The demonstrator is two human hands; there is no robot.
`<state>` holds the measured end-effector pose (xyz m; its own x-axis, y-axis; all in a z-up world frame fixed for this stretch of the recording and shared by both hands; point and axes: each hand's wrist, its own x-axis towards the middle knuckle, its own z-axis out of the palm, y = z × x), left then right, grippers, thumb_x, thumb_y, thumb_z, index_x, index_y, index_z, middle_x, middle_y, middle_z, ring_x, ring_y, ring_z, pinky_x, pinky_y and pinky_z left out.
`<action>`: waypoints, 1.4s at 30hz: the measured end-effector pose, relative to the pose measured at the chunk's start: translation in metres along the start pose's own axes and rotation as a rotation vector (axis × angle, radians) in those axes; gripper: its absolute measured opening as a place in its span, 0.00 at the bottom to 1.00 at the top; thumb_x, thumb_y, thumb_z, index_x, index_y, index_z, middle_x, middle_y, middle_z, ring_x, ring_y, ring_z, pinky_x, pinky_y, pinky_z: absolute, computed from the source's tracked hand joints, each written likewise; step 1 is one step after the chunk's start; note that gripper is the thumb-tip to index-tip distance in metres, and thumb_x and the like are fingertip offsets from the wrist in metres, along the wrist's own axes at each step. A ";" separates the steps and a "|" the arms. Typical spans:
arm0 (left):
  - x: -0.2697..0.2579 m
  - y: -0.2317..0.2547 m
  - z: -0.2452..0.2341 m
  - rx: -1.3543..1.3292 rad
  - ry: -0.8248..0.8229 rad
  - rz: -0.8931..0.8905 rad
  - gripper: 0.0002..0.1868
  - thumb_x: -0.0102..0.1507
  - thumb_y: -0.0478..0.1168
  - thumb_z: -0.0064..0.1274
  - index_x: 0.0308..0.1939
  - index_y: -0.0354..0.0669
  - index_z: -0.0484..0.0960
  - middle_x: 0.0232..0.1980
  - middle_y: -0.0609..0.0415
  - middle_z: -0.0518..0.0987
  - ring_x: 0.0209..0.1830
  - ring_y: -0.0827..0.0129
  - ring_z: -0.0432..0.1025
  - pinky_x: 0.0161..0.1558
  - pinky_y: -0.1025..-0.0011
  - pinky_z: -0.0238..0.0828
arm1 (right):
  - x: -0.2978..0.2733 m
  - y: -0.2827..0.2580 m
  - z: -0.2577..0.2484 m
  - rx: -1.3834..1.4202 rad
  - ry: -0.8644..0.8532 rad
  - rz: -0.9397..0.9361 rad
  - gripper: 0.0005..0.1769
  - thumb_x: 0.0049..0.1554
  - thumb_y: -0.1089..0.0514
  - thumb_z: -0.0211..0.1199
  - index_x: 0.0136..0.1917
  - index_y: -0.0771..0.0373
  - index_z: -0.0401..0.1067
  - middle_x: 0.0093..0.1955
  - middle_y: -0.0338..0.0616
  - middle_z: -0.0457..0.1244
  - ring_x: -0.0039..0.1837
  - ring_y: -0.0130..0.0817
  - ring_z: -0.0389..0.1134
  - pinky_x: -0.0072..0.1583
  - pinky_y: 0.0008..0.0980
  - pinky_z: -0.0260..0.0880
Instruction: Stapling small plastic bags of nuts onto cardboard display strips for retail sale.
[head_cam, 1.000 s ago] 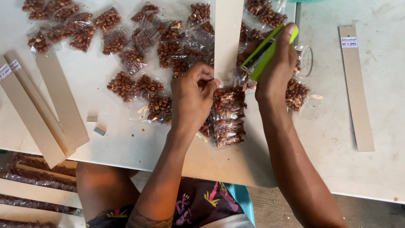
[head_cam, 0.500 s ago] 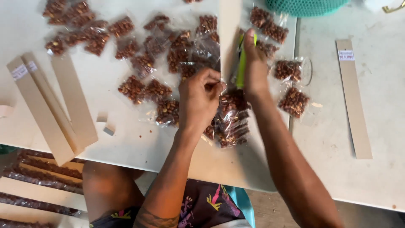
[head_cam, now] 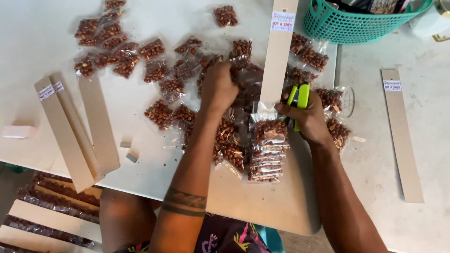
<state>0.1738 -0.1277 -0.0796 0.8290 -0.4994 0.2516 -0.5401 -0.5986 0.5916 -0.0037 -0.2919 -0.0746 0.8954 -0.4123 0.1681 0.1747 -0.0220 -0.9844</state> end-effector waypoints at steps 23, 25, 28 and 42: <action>-0.048 0.102 -0.053 -0.399 -0.031 0.052 0.22 0.55 0.23 0.66 0.51 0.33 0.76 0.41 0.39 0.78 0.40 0.50 0.80 0.44 0.57 0.82 | 0.004 0.005 0.011 0.196 0.130 -0.038 0.12 0.56 0.65 0.72 0.45 0.69 0.69 0.24 0.42 0.58 0.21 0.24 0.56 0.27 0.20 0.55; -0.049 0.088 -0.047 -0.496 0.000 -0.020 0.26 0.56 0.26 0.68 0.54 0.38 0.73 0.41 0.44 0.76 0.40 0.57 0.80 0.43 0.60 0.80 | 0.006 0.011 0.011 0.238 0.170 -0.010 0.14 0.54 0.67 0.74 0.46 0.70 0.69 0.26 0.46 0.61 0.25 0.30 0.65 0.26 0.21 0.57; -0.054 0.088 -0.044 -0.555 -0.049 -0.115 0.22 0.61 0.28 0.63 0.57 0.36 0.74 0.42 0.42 0.80 0.40 0.58 0.79 0.41 0.65 0.80 | 0.004 -0.009 0.023 0.224 0.171 0.004 0.16 0.54 0.65 0.75 0.48 0.70 0.68 0.27 0.46 0.62 0.24 0.29 0.63 0.26 0.22 0.59; -0.058 0.085 -0.057 -0.577 -0.178 -0.083 0.18 0.59 0.28 0.64 0.51 0.37 0.79 0.36 0.40 0.85 0.35 0.55 0.83 0.41 0.61 0.80 | 0.003 0.020 0.012 0.196 0.179 -0.006 0.18 0.49 0.68 0.77 0.48 0.67 0.69 0.35 0.46 0.66 0.35 0.33 0.70 0.39 0.27 0.69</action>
<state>0.0880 -0.1143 -0.0001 0.8012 -0.5924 0.0847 -0.2683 -0.2290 0.9357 0.0077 -0.2827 -0.0933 0.8106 -0.5676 0.1443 0.2710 0.1451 -0.9516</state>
